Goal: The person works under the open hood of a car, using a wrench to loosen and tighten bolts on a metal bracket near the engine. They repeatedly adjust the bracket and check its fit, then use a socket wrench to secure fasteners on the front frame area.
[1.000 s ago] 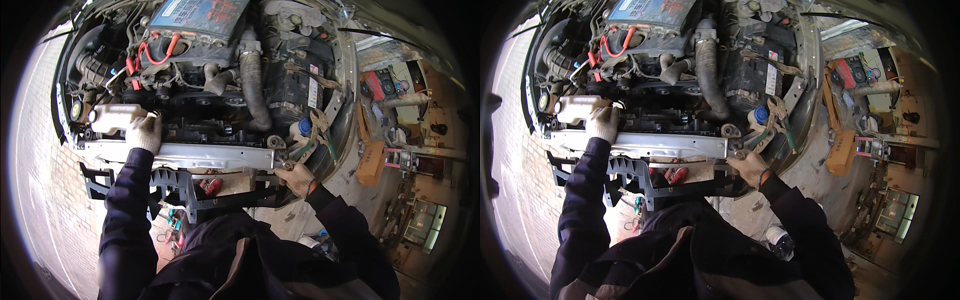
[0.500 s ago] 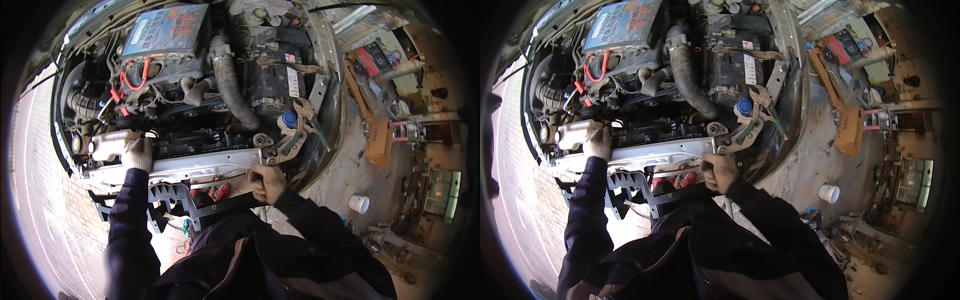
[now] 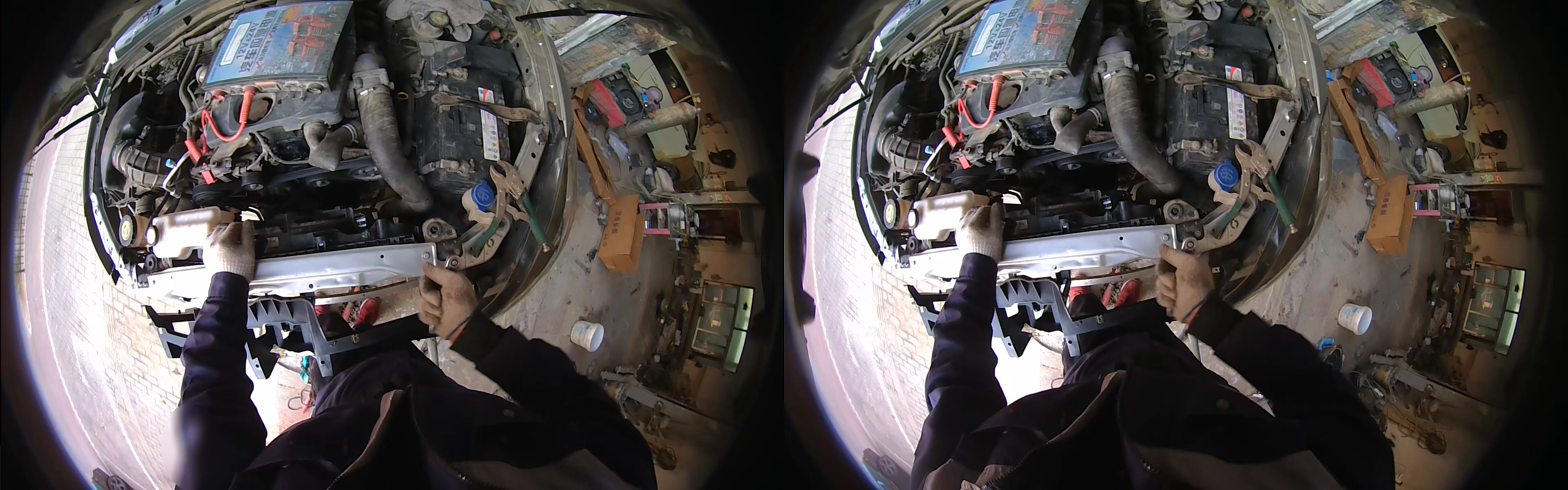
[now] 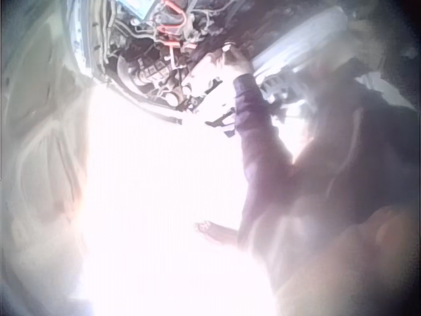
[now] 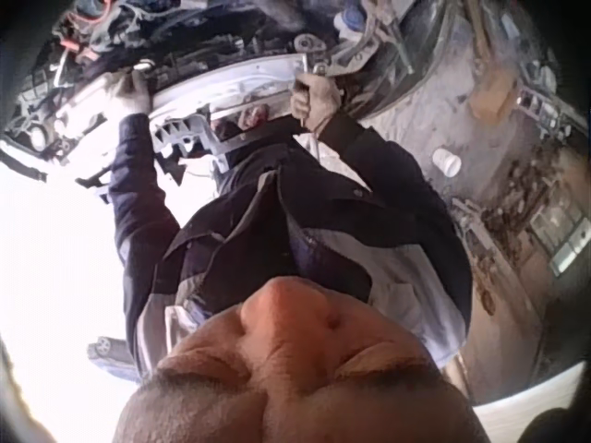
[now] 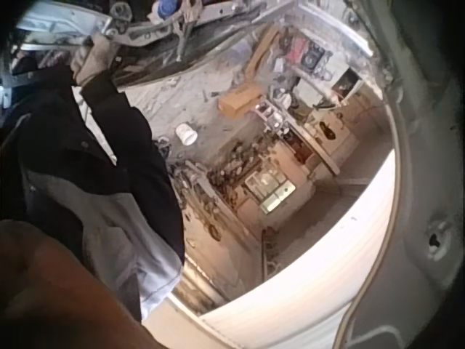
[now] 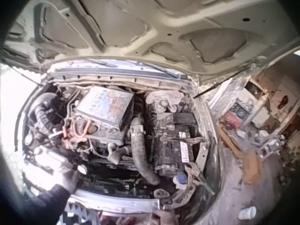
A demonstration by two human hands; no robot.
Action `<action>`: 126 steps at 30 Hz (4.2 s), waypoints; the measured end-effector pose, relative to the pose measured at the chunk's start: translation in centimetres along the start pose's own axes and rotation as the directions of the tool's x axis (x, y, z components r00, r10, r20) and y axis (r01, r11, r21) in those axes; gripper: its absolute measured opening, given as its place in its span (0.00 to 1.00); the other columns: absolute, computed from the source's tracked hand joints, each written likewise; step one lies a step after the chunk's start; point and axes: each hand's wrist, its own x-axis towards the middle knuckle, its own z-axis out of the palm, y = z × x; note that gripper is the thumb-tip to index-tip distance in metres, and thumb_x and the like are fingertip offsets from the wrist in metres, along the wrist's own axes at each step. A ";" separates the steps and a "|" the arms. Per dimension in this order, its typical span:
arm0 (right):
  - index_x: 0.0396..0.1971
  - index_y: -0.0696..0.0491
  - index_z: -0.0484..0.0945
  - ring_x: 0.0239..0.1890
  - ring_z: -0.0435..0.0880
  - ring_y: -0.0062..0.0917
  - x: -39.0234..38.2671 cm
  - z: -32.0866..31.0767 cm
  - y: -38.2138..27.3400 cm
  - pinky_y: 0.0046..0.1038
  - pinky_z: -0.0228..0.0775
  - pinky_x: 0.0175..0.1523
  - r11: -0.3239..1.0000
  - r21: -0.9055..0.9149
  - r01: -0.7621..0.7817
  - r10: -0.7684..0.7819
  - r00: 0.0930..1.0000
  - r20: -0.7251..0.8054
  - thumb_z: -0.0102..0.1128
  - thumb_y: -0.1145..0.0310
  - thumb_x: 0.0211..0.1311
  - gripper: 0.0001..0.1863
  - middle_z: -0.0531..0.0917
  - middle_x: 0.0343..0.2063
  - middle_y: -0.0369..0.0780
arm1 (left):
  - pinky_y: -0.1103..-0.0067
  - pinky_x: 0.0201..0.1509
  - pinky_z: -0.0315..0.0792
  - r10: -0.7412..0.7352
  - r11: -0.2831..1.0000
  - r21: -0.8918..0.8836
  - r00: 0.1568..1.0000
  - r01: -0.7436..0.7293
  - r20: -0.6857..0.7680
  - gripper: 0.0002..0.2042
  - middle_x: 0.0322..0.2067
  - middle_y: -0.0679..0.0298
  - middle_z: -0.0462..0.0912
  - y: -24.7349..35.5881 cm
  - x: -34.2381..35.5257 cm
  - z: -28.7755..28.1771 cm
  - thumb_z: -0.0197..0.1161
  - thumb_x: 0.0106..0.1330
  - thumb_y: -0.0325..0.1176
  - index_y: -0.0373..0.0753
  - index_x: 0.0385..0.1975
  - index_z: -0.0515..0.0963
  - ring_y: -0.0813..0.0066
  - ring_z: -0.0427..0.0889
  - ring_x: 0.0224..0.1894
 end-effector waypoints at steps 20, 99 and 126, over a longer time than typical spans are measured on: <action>0.22 0.52 0.78 0.08 0.63 0.20 -1.3 -4.3 -2.8 0.30 0.51 0.15 0.841 -0.518 0.159 -0.147 0.987 0.064 0.67 0.56 0.81 0.24 0.72 0.12 0.33 | 0.57 0.56 0.82 -0.036 0.999 -0.009 0.999 0.036 0.033 0.17 0.39 0.52 0.91 -1.3 0.2 1.2 0.65 0.80 0.47 0.40 0.36 0.90 0.49 0.90 0.47; 0.30 0.48 0.79 0.15 0.64 0.22 0.6 1.3 2.3 0.31 0.61 0.25 0.955 0.069 0.290 -0.285 0.956 -0.068 0.59 0.52 0.86 0.21 0.69 0.16 0.30 | 0.58 0.62 0.81 -0.137 0.990 0.002 0.981 0.138 0.141 0.22 0.40 0.49 0.92 0.3 0.4 -0.4 0.62 0.81 0.53 0.40 0.40 0.93 0.48 0.90 0.52; 0.39 0.59 0.84 0.19 0.79 0.20 -2.1 0.3 5.5 0.29 0.75 0.26 0.537 -0.662 0.523 -0.555 0.810 0.189 0.65 0.58 0.84 0.17 0.81 0.20 0.35 | 0.56 0.57 0.80 -0.018 0.994 -0.107 0.999 0.020 0.027 0.21 0.35 0.51 0.92 -0.4 0.0 -0.3 0.63 0.81 0.50 0.39 0.34 0.91 0.47 0.89 0.47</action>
